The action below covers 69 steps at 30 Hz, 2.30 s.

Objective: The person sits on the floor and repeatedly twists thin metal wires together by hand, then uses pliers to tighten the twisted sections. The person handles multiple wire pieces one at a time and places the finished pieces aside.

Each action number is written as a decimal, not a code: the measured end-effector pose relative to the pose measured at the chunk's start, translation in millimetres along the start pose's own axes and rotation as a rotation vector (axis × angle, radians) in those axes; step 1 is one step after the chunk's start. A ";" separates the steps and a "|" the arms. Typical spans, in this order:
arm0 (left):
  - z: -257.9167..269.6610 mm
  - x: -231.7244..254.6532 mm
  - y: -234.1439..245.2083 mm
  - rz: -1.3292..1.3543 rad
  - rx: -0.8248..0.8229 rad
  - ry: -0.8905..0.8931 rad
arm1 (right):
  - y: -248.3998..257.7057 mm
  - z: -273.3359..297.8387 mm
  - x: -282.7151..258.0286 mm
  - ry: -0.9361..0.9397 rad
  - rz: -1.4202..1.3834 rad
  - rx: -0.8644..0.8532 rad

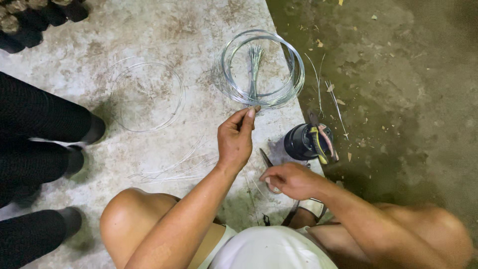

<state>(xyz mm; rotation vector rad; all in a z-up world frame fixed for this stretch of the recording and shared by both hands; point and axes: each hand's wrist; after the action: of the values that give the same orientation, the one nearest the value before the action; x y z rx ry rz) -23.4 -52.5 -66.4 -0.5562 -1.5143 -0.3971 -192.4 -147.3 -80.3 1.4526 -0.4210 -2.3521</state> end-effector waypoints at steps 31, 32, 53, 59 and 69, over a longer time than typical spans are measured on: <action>15.9 -4.3 -7.9 0.011 -0.152 -0.141 | 24.5 -9.1 -27.4 0.275 -0.704 0.588; 14.3 -4.3 -6.9 0.017 -0.108 -0.121 | 18.1 -8.0 -29.7 0.269 -0.623 0.551; -7.3 45.4 44.8 0.498 -0.136 0.073 | 61.0 23.3 -52.5 0.378 0.203 0.552; 0.3 82.7 77.9 0.530 -0.133 -0.025 | 99.1 58.8 -69.8 0.491 0.419 0.661; 3.5 90.4 99.3 0.534 -0.171 -0.094 | 106.7 71.4 -58.3 0.525 0.235 0.732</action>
<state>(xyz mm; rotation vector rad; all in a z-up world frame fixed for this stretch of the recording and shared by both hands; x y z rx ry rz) 33.3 39.0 14.0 -1.0935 -1.3612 -0.0847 -218.2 -212.5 41.9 2.0962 -1.2956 -1.5894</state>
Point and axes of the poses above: each hand's wrist, its own z-axis away from the middle knuckle, its own y-axis out of the back of the hand, x = y × z, and after that the axes turned 3 degrees about -y, right-handed
